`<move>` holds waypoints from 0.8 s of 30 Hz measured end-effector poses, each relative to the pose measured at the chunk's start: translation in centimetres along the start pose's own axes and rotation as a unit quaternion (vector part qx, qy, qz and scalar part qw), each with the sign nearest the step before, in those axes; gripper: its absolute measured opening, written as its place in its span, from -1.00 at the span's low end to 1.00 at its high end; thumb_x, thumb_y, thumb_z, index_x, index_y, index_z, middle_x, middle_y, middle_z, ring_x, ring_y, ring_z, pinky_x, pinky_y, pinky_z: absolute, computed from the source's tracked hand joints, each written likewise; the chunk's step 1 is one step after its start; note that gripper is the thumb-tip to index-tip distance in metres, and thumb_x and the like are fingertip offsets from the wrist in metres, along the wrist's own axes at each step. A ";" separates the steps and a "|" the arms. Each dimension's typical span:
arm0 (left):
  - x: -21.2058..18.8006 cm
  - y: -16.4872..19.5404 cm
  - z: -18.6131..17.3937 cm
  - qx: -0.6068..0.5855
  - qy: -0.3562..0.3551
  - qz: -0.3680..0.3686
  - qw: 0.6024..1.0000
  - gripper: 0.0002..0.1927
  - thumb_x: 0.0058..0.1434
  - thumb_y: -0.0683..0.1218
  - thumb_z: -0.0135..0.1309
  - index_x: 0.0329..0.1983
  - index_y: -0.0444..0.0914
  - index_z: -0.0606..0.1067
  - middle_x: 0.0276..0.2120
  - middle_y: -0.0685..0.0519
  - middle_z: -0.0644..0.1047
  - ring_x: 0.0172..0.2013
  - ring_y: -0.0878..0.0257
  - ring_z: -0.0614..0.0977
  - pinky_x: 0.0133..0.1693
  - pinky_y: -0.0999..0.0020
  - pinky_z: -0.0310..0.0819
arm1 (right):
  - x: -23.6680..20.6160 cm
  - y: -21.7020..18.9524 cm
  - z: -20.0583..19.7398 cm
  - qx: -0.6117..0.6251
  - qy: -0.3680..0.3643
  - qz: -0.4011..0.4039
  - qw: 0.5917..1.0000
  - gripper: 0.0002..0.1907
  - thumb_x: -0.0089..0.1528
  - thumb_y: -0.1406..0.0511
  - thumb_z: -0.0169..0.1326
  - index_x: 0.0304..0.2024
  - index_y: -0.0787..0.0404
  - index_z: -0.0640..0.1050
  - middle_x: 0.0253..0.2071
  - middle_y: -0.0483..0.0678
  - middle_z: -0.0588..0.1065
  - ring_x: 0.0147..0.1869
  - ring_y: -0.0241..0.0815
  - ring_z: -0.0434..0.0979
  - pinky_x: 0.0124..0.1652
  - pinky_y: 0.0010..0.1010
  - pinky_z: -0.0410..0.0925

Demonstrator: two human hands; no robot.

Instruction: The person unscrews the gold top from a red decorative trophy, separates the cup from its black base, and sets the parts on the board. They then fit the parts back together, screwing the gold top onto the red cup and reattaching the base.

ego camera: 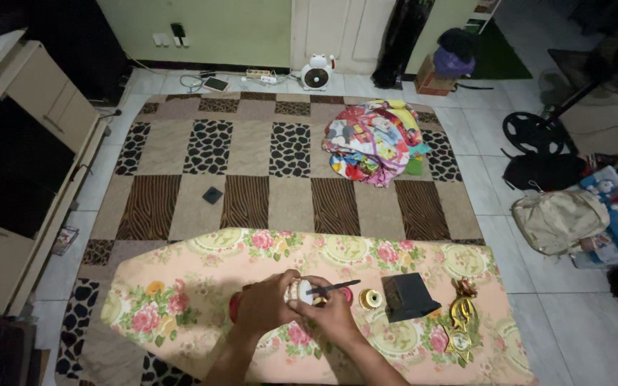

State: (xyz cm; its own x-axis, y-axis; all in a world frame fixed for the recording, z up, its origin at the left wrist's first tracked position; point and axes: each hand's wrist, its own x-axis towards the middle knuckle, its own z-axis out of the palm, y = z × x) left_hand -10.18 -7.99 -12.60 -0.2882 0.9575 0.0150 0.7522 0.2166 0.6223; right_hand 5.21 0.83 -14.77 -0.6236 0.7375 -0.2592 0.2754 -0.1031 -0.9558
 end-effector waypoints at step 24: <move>-0.2 -5.6 1.8 0.107 -0.055 0.030 0.992 -0.58 0.36 0.22 -0.04 -0.34 -0.19 0.52 -0.41 -0.07 0.61 -0.36 -0.04 0.66 -0.28 0.01 0.51 | 0.8 2.0 -4.5 0.132 0.066 0.020 0.989 -0.46 0.13 0.36 0.32 0.15 0.39 0.54 -0.36 -0.12 0.50 -0.39 -0.40 0.40 -0.42 -0.56 0.32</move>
State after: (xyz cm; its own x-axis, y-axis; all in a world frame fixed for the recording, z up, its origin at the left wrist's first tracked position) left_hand -13.30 -9.09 -17.50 -0.1812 0.9824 -0.0451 0.8780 0.1822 0.4427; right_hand 8.56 4.24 -16.25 -0.5100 0.8085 -0.2937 0.0869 -0.2913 -0.9527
